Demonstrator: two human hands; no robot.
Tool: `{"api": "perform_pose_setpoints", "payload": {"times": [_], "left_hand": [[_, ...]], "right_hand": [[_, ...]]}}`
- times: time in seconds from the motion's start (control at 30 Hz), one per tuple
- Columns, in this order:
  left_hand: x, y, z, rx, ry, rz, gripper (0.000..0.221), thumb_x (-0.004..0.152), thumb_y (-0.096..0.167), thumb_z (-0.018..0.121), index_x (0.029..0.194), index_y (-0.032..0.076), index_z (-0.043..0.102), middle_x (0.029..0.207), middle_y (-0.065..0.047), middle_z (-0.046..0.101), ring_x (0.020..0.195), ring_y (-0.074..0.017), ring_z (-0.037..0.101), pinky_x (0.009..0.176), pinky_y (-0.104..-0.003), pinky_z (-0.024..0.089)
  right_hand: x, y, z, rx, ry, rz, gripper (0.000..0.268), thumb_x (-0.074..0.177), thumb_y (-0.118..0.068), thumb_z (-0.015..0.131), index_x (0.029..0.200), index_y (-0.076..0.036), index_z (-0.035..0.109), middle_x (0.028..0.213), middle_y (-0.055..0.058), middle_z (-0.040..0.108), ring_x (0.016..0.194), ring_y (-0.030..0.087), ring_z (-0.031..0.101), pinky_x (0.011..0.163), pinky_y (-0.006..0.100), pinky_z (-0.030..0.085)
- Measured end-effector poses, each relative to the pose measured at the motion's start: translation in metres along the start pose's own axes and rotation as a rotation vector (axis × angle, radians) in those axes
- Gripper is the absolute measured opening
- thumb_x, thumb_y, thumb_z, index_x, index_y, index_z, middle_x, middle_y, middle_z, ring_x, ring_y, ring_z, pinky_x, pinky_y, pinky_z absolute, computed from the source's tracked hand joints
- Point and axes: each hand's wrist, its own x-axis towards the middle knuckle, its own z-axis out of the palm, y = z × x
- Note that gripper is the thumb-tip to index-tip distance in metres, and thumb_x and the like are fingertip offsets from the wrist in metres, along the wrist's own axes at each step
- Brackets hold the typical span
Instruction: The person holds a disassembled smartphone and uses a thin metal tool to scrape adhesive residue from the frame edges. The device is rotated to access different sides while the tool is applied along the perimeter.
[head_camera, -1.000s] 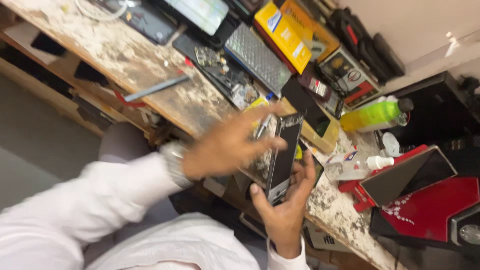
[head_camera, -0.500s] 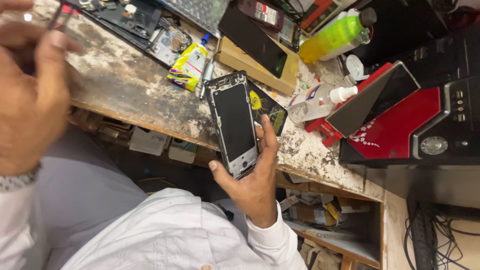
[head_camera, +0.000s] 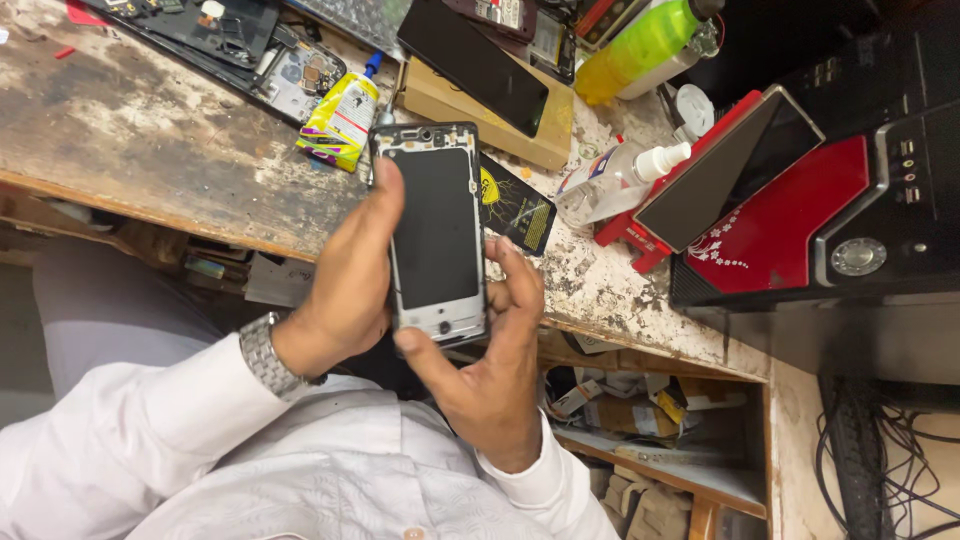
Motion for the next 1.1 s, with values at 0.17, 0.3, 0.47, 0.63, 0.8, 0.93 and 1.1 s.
{"api": "perform_pose_setpoints", "payload": {"times": [0.17,0.3,0.47,0.63,0.8,0.93,1.1], "left_hand": [[0.006,0.001,-0.004,-0.028,0.117,-0.086,0.057,0.105,0.051,0.043,0.126,0.003,0.065,0.11,-0.007,0.071,0.092,-0.0118,0.071,0.079,-0.027,0.059],[-0.008,-0.008,-0.009,-0.044,0.12,-0.214,0.057,0.104,0.051,0.043,0.125,0.003,0.066,0.106,-0.006,0.073,0.086,-0.0114,0.071,0.073,-0.027,0.06],[-0.015,-0.008,-0.005,-0.067,0.113,-0.296,0.055,0.104,0.05,0.044,0.126,0.004,0.065,0.104,-0.006,0.073,0.083,-0.0115,0.071,0.07,-0.027,0.06],[-0.018,-0.005,-0.01,-0.086,0.053,-0.341,0.056,0.105,0.051,0.042,0.126,0.004,0.063,0.1,-0.007,0.073,0.08,-0.0123,0.072,0.067,-0.028,0.061],[-0.021,0.0,-0.011,-0.072,0.048,-0.343,0.056,0.104,0.05,0.041,0.126,0.004,0.064,0.101,-0.007,0.074,0.079,-0.0124,0.073,0.067,-0.027,0.061],[-0.02,0.007,-0.011,-0.089,0.076,-0.296,0.057,0.109,0.047,0.043,0.128,-0.002,0.065,0.107,-0.007,0.073,0.086,-0.0104,0.072,0.073,-0.025,0.06],[-0.016,0.005,-0.005,-0.063,0.066,-0.31,0.056,0.105,0.049,0.042,0.127,0.003,0.065,0.104,-0.008,0.073,0.083,-0.0121,0.073,0.071,-0.027,0.061]], "right_hand": [[0.009,0.025,-0.028,0.149,0.112,0.037,0.024,0.116,-0.005,0.052,0.139,0.002,0.054,0.13,0.015,0.068,0.121,0.02,0.066,0.105,0.033,0.056],[0.024,0.052,-0.037,0.36,0.046,0.132,0.028,0.11,-0.002,0.053,0.138,0.002,0.055,0.13,0.011,0.067,0.119,0.019,0.064,0.105,0.034,0.053],[0.028,0.077,-0.026,0.724,-0.107,0.217,0.03,0.108,-0.001,0.054,0.138,-0.003,0.055,0.129,0.009,0.066,0.119,0.016,0.064,0.106,0.031,0.051],[0.032,0.081,-0.019,0.774,-0.119,0.27,0.026,0.112,-0.001,0.057,0.137,0.003,0.059,0.127,0.015,0.066,0.117,0.021,0.063,0.107,0.037,0.05],[0.049,0.043,-0.028,0.575,0.161,0.036,0.036,0.104,-0.013,0.059,0.14,-0.005,0.057,0.144,0.012,0.059,0.135,0.023,0.058,0.118,0.039,0.044],[0.064,0.013,-0.04,0.439,0.271,-0.192,0.034,0.103,-0.008,0.058,0.137,-0.004,0.059,0.136,0.012,0.062,0.12,0.02,0.056,0.104,0.036,0.043],[0.059,0.006,-0.067,0.301,0.352,-0.267,0.031,0.102,-0.002,0.058,0.133,-0.002,0.063,0.126,0.012,0.066,0.1,0.016,0.054,0.087,0.031,0.041]]}}
